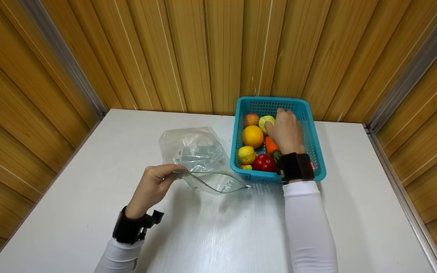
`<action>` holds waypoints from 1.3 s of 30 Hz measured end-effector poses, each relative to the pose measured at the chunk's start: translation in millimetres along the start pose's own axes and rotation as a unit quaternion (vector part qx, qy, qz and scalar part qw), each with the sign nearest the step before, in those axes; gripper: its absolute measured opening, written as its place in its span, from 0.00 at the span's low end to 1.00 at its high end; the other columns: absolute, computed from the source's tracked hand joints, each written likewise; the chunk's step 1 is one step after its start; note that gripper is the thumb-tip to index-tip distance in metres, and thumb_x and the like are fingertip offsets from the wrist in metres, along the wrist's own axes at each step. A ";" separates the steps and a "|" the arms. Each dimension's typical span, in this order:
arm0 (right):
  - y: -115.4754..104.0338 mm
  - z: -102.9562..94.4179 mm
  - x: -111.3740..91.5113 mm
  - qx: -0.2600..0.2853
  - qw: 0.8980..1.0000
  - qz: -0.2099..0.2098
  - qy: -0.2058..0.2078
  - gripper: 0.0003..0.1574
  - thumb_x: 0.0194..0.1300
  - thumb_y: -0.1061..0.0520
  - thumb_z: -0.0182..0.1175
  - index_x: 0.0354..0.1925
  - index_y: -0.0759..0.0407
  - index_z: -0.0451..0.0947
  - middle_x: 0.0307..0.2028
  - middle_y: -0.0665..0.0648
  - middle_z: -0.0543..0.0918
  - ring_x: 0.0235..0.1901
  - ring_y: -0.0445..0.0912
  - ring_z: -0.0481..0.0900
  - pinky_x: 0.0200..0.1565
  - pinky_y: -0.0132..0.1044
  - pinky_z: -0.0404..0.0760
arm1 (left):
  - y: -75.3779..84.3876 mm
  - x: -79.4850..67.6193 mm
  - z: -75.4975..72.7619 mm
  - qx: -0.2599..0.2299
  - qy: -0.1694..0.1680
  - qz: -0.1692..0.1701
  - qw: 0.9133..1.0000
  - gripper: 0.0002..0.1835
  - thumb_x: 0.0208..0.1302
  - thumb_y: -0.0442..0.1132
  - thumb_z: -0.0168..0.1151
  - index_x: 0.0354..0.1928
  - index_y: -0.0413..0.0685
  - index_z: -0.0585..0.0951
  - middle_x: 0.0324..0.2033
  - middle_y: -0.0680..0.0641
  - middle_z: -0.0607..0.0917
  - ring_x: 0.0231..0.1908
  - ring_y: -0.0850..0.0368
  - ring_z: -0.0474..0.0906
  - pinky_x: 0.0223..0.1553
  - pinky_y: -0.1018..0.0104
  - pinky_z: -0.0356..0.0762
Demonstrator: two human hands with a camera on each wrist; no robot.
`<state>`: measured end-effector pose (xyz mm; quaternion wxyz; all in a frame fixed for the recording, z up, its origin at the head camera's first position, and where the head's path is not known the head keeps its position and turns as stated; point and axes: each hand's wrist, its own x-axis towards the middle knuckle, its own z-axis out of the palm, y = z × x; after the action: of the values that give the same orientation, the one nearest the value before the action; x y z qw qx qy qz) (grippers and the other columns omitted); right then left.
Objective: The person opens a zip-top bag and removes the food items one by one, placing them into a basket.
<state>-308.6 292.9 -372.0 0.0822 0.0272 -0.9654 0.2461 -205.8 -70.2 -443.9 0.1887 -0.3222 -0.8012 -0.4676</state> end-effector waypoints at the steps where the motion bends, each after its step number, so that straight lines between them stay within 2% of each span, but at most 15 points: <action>1: -2.7 -0.6 -3.5 0.003 1.000 -0.010 0.016 0.37 0.80 0.52 0.57 0.70 0.82 0.70 0.57 0.84 0.79 0.50 0.73 0.78 0.53 0.69 0.83 | 0.1 -0.1 0.0 -0.001 -0.001 -0.001 1.000 0.08 0.71 0.24 0.68 0.46 0.32 0.92 0.43 0.38 0.96 0.45 0.44 0.95 0.50 0.58 0.93; 4: -10.3 -1.3 -15.9 0.017 0.997 -0.032 0.061 0.35 0.80 0.54 0.57 0.69 0.82 0.72 0.60 0.85 0.79 0.52 0.74 0.78 0.56 0.72 0.83 | 0.4 -0.5 0.2 0.000 -0.003 -0.005 1.000 0.07 0.70 0.24 0.68 0.45 0.33 0.92 0.43 0.39 0.96 0.44 0.43 0.95 0.50 0.58 0.93; 9: -18.2 5.0 -39.3 0.041 0.989 -0.062 0.127 0.30 0.79 0.58 0.62 0.67 0.81 0.75 0.59 0.84 0.81 0.50 0.73 0.79 0.52 0.71 0.85 | 1.2 -0.6 0.2 0.003 -0.006 -0.004 1.000 0.07 0.69 0.25 0.69 0.45 0.34 0.92 0.42 0.39 0.96 0.44 0.43 0.95 0.51 0.57 0.93; 17: -17.0 30.4 -72.1 0.060 0.977 -0.104 0.175 0.25 0.75 0.63 0.67 0.64 0.77 0.79 0.59 0.80 0.82 0.56 0.72 0.78 0.62 0.71 0.83 | 0.1 0.6 1.1 0.004 -0.016 -0.001 1.000 0.06 0.70 0.28 0.70 0.44 0.34 0.93 0.42 0.39 0.96 0.43 0.44 0.95 0.50 0.59 0.93; 21: -12.2 44.3 -85.4 0.058 0.975 -0.118 0.178 0.25 0.74 0.65 0.69 0.63 0.78 0.79 0.61 0.79 0.82 0.58 0.73 0.78 0.66 0.70 0.80 | -0.2 0.5 0.5 0.010 -0.023 -0.002 1.000 0.06 0.70 0.28 0.70 0.45 0.34 0.93 0.42 0.40 0.96 0.44 0.44 0.95 0.51 0.58 0.93; 28: -3.9 62.5 -98.7 0.069 0.972 -0.126 0.185 0.25 0.72 0.67 0.69 0.62 0.80 0.80 0.61 0.79 0.83 0.59 0.74 0.78 0.66 0.71 0.80 | -2.2 -0.8 -2.0 0.022 -0.025 -0.015 0.999 0.07 0.69 0.26 0.71 0.44 0.36 0.93 0.43 0.41 0.96 0.45 0.46 0.95 0.51 0.58 0.93; 34: 1.5 71.2 -104.9 0.067 0.977 -0.109 0.173 0.27 0.73 0.65 0.69 0.64 0.80 0.79 0.63 0.80 0.81 0.63 0.74 0.77 0.69 0.72 0.79 | -7.5 0.0 -3.6 0.035 -0.009 -0.019 0.999 0.06 0.68 0.25 0.71 0.43 0.35 0.93 0.41 0.40 0.96 0.43 0.45 0.94 0.51 0.58 0.93; 39: 3.4 77.5 -109.2 0.063 0.982 -0.093 0.154 0.28 0.75 0.64 0.69 0.66 0.79 0.78 0.65 0.80 0.81 0.65 0.73 0.78 0.70 0.72 0.78 | -19.0 1.8 -4.2 0.045 0.016 -0.025 0.999 0.06 0.67 0.24 0.71 0.42 0.36 0.93 0.41 0.40 0.96 0.43 0.44 0.94 0.51 0.57 0.92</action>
<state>-212.6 260.0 -459.5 0.2505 0.0840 -0.9169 0.2990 -220.2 -80.0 -452.7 0.2040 -0.2859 -0.8261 -0.4407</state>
